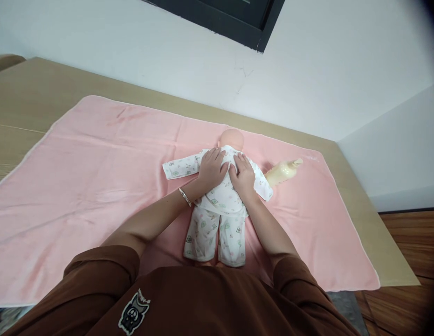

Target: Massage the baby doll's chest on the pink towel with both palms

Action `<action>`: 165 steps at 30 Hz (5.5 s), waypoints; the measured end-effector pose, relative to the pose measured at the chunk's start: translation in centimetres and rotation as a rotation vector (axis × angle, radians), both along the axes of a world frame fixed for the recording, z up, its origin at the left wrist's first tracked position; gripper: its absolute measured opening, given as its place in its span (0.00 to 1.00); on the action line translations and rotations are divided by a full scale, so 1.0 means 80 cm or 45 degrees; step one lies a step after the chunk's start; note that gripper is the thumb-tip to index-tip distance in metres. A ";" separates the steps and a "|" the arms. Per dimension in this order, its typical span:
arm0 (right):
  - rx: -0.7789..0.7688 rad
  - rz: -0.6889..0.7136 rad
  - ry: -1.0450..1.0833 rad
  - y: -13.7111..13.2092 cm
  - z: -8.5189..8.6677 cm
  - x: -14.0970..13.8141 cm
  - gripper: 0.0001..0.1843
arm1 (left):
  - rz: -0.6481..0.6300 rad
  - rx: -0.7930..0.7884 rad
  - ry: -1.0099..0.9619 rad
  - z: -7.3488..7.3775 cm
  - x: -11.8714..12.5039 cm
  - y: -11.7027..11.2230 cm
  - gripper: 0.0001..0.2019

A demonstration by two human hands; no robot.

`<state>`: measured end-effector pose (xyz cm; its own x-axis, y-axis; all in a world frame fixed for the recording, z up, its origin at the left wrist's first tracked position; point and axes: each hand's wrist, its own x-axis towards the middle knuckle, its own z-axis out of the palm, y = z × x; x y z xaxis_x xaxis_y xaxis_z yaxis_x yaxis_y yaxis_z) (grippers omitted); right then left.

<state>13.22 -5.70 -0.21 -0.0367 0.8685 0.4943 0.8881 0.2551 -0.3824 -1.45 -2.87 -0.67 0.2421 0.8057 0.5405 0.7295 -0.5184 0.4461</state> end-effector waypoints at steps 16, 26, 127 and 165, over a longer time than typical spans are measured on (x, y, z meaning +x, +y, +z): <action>-0.024 -0.117 0.009 -0.005 0.006 -0.005 0.25 | -0.003 0.034 -0.005 0.005 -0.001 -0.005 0.19; 0.060 -0.036 0.011 -0.002 -0.002 -0.001 0.22 | -0.081 0.056 0.146 0.011 0.003 -0.007 0.20; -0.077 0.150 -0.017 -0.022 0.034 -0.018 0.26 | -0.013 0.070 -0.458 -0.029 -0.003 0.009 0.28; -0.029 -0.212 0.223 -0.099 0.188 0.146 0.28 | -0.634 -0.609 -0.149 0.094 0.051 -0.077 0.27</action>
<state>24.93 -13.66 14.85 0.1929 0.8665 0.4603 0.8366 0.0998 -0.5386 2.65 -9.07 6.84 0.6063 0.7698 0.1994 0.3891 -0.5059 0.7699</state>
